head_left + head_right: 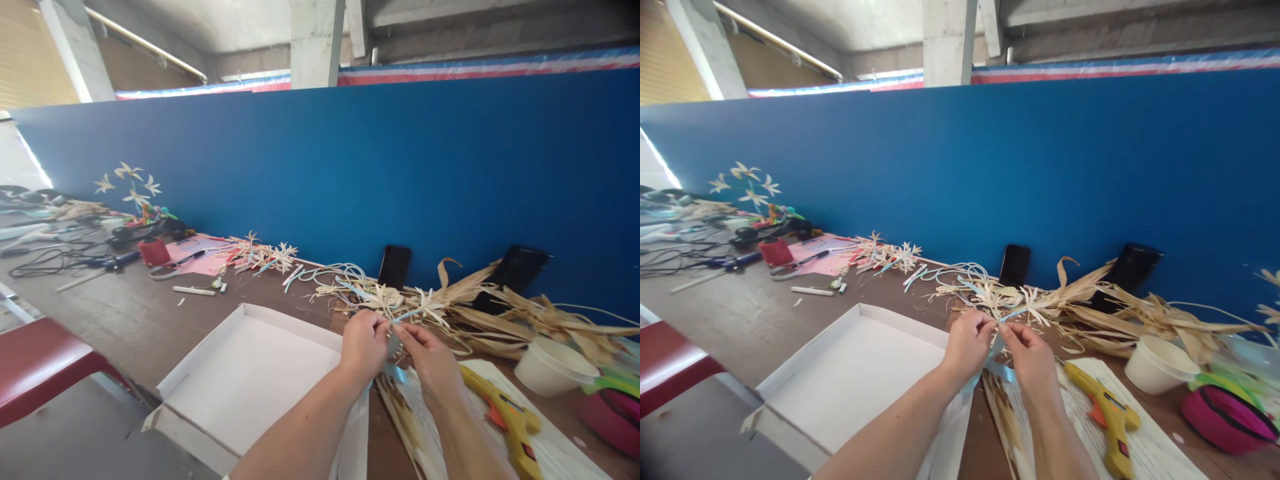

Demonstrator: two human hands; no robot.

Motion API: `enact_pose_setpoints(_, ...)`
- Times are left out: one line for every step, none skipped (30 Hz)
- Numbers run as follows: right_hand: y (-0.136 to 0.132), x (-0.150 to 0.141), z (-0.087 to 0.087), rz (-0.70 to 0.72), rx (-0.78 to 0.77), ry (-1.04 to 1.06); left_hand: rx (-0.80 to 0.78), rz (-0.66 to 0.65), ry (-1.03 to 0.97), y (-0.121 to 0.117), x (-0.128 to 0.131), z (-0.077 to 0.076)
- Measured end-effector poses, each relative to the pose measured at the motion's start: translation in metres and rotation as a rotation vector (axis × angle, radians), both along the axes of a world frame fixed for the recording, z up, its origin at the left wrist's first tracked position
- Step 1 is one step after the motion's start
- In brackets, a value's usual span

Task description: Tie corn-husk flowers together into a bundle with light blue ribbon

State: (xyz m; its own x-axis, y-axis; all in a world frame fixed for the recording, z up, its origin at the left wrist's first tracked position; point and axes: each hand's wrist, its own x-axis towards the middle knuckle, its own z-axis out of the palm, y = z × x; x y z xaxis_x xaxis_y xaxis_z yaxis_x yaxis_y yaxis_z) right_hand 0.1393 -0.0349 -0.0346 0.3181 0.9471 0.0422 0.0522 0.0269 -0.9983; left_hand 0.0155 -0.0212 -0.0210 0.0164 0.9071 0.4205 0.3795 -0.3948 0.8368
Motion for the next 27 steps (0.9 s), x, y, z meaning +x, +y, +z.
enact_pose_setpoints(0.0, 0.001, 0.0, -0.007, 0.009, -0.025, -0.003, 0.004, 0.001, 0.0, 0.0, 0.001)
enact_pose_setpoints(-0.001, 0.001, 0.0, -0.017, 0.009, -0.035, -0.002, 0.008, 0.0, 0.0, 0.0, 0.001)
enact_pose_setpoints(-0.002, 0.002, 0.002, -0.023, 0.001, -0.024, -0.002, 0.011, -0.001, 0.0, -0.001, 0.001)
enact_pose_setpoints(-0.003, 0.001, 0.004, -0.021, -0.016, 0.003, -0.002, 0.012, -0.005, 0.0, -0.001, 0.001)
enact_pose_setpoints(-0.005, 0.001, 0.006, -0.012, -0.038, 0.041, -0.004, 0.01, -0.009, -0.001, -0.001, 0.001)
enact_pose_setpoints(-0.006, 0.0, 0.008, 0.006, -0.063, 0.085, -0.006, 0.005, -0.012, -0.001, 0.0, 0.001)
enact_pose_setpoints(-0.008, -0.001, 0.011, 0.027, -0.084, 0.129, -0.009, 0.001, -0.016, -0.001, 0.0, 0.001)
enact_pose_setpoints(-0.009, -0.002, 0.013, 0.041, -0.1, 0.168, -0.01, -0.002, -0.017, -0.001, 0.0, 0.001)
enact_pose_setpoints(-0.009, -0.002, 0.014, 0.048, -0.114, 0.2, -0.009, -0.003, -0.017, -0.001, 0.0, 0.001)
enact_pose_setpoints(-0.01, -0.002, 0.015, 0.049, -0.128, 0.224, -0.005, -0.002, -0.014, -0.001, 0.001, 0.0)
enact_pose_setpoints(-0.01, -0.002, 0.015, 0.054, -0.137, 0.244, -0.002, 0.0, -0.013, -0.001, 0.001, 0.0)
enact_pose_setpoints(-0.01, -0.001, 0.015, 0.058, -0.145, 0.257, -0.002, 0.004, -0.013, -0.001, 0.0, 0.0)
enact_pose_setpoints(-0.01, -0.001, 0.015, 0.056, -0.149, 0.263, -0.002, 0.009, -0.015, 0.0, 0.0, 0.0)
enact_pose_setpoints(-0.01, -0.001, 0.015, 0.051, -0.151, 0.259, -0.003, 0.016, -0.019, 0.0, 0.0, 0.0)
enact_pose_setpoints(-0.01, 0.0, 0.015, 0.05, -0.15, 0.245, -0.005, 0.024, -0.023, 0.0, 0.0, 0.001)
enact_pose_setpoints(-0.01, 0.0, 0.015, 0.046, -0.145, 0.22, -0.006, 0.032, -0.027, 0.001, -0.001, 0.0)
enact_pose_setpoints(-0.011, 0.001, 0.015, 0.047, -0.139, 0.196, -0.004, 0.041, -0.031, 0.001, -0.001, 0.0)
enact_pose_setpoints(-0.011, 0.001, 0.014, 0.053, -0.129, 0.188, -0.001, 0.046, -0.033, 0.002, -0.001, 0.0)
enact_pose_setpoints(-0.011, 0.002, 0.014, 0.065, -0.114, 0.205, 0.002, 0.049, -0.035, 0.002, -0.001, 0.0)
enact_pose_setpoints(-0.011, 0.003, 0.014, 0.063, -0.1, 0.244, 0.004, 0.051, -0.036, 0.002, -0.001, -0.001)
enact_pose_setpoints(-0.011, 0.004, 0.014, 0.042, -0.092, 0.294, 0.004, 0.054, -0.038, 0.002, -0.001, -0.001)
enact_pose_setpoints(-0.01, 0.004, 0.014, 0.012, -0.096, 0.338, 0.003, 0.055, -0.04, 0.002, -0.001, -0.001)
enact_pose_setpoints(-0.01, 0.005, 0.014, -0.016, -0.109, 0.368, 0.004, 0.055, -0.043, 0.002, -0.001, -0.001)
enact_pose_setpoints(-0.009, 0.005, 0.013, -0.032, -0.124, 0.382, 0.007, 0.052, -0.046, 0.002, -0.001, 0.0)
enact_pose_setpoints(-0.009, 0.005, 0.012, -0.033, -0.138, 0.388, 0.013, 0.048, -0.049, 0.001, -0.001, 0.0)
enact_pose_setpoints(-0.008, 0.005, 0.011, -0.015, -0.145, 0.394, 0.022, 0.043, -0.051, 0.001, -0.001, 0.001)
enact_pose_setpoints(-0.007, 0.005, 0.009, 0.012, -0.145, 0.406, 0.029, 0.037, -0.053, 0.0, 0.0, 0.002)
